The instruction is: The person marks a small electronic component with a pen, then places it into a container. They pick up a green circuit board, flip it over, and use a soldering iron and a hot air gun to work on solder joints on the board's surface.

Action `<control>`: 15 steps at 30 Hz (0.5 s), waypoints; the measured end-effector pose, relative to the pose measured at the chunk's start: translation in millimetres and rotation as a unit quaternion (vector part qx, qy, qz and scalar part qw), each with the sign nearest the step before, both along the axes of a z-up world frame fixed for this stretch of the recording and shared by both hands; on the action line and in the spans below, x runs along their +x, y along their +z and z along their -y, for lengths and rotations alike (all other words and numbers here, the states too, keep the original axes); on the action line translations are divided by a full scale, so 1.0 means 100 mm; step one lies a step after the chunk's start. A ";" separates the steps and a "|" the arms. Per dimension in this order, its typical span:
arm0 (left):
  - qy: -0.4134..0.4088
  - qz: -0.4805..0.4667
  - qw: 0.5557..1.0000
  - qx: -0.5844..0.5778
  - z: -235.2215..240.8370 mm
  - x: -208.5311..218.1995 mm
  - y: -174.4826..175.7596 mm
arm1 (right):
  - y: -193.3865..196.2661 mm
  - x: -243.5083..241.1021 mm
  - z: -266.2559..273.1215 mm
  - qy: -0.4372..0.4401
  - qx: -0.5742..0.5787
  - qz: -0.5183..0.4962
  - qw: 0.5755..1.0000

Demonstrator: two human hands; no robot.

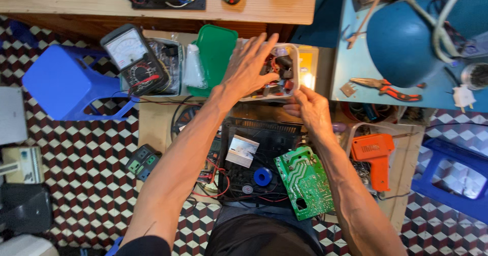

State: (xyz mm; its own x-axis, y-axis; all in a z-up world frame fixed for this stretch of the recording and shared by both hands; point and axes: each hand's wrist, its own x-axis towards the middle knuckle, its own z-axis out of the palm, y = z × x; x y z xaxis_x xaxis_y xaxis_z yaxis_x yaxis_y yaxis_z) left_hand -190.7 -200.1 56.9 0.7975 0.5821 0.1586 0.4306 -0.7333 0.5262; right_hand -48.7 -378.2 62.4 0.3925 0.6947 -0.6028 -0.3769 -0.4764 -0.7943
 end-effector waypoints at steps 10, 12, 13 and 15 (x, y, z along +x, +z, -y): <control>0.325 0.121 0.890 -0.296 1.49 -1.23 0.29 | 0.22 0.47 0.72 -0.097 0.028 0.496 0.862; 0.335 0.064 0.878 -0.337 1.87 -1.39 0.26 | 0.09 0.62 0.66 -0.079 0.022 0.526 0.846; 0.330 0.056 0.870 -0.361 2.04 -1.47 0.26 | 0.04 0.70 0.62 -0.069 0.019 0.541 0.838; 0.324 0.041 0.852 -0.409 2.28 -1.58 0.24 | 0.00 0.83 0.61 -0.049 0.035 0.546 0.836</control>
State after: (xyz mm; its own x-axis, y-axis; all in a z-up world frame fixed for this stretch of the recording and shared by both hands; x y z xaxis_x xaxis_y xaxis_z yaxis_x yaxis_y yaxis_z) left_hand -349.0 -427.9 81.2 0.2718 0.8382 -0.4727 0.5429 0.2720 0.7945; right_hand 34.0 -439.0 62.3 0.7389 0.6458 0.1924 0.5561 -0.4231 -0.7154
